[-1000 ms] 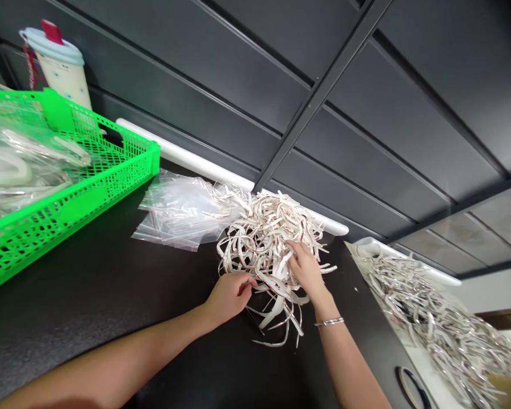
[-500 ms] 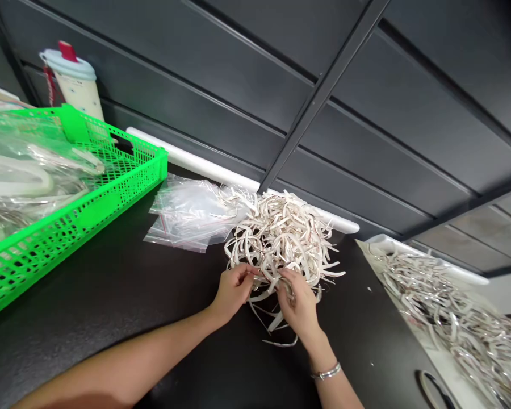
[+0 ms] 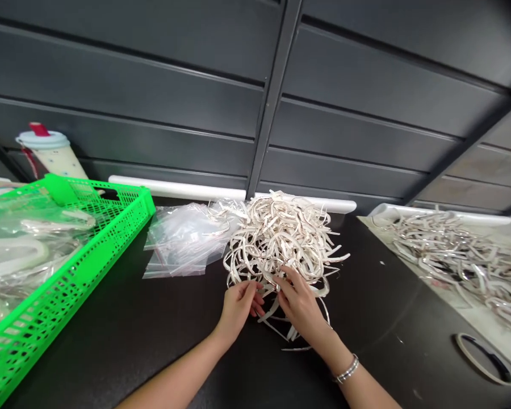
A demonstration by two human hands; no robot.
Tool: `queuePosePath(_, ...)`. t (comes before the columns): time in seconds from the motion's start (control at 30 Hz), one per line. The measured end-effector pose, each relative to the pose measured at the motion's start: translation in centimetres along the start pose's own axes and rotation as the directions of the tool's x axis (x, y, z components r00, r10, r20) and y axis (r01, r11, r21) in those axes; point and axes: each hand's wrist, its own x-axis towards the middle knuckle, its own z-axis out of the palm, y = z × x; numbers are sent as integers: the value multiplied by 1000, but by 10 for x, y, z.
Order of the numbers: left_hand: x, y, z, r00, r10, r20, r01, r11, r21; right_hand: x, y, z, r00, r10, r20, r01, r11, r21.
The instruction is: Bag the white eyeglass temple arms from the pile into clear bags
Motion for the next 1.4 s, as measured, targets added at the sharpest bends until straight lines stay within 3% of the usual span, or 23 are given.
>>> queuePosePath(0.17, -5, 5, 0, 994, -98, 51, 102, 992, -79, -1, -13, -4, 977, -157, -145, 179, 973, 149)
queuePosePath(0.3, -7, 15, -2, 988, -141, 57, 148, 977, -156, -2, -27, 0, 949, -285, -134, 311, 914, 259)
queuePosePath(0.37, -6, 24, -7, 993, -116, 35, 121, 974, -190, -2, -28, 3, 962, -260, -86, 273, 930, 248)
queuePosePath(0.5, -5, 43, -25, 999, -50, -3, 48, 970, -240, 0, -13, 4, 998, -45, -38, 51, 982, 180)
queuePosePath(0.57, -8, 50, -33, 999, -40, -7, 37, 966, -254, 0, -5, 1, 999, 5, -46, 4, 979, 203)
queuePosePath(0.73, -18, 50, -42, 999, -38, 19, 42, 960, -275, -2, -10, -9, 999, -12, -33, 19, 968, 250)
queuePosePath(0.9, -22, 47, -39, 998, -12, 61, 29, 958, -284, -6, -27, -2, 967, 2, 254, -4, 1000, 7)
queuePosePath(1.0, -22, 47, -40, 996, -23, 88, 48, 955, -293, -8, -32, 5, 936, 43, 350, -26, 998, -52)
queuePosePath(1.23, -21, 44, -43, 984, -48, 171, 100, 946, -308, -8, -30, 7, 905, 140, 402, -107, 989, -104)
queuePosePath(1.4, -23, 42, -44, 942, -89, 323, 168, 960, -226, -8, -27, 9, 919, 124, 374, -81, 988, -129)
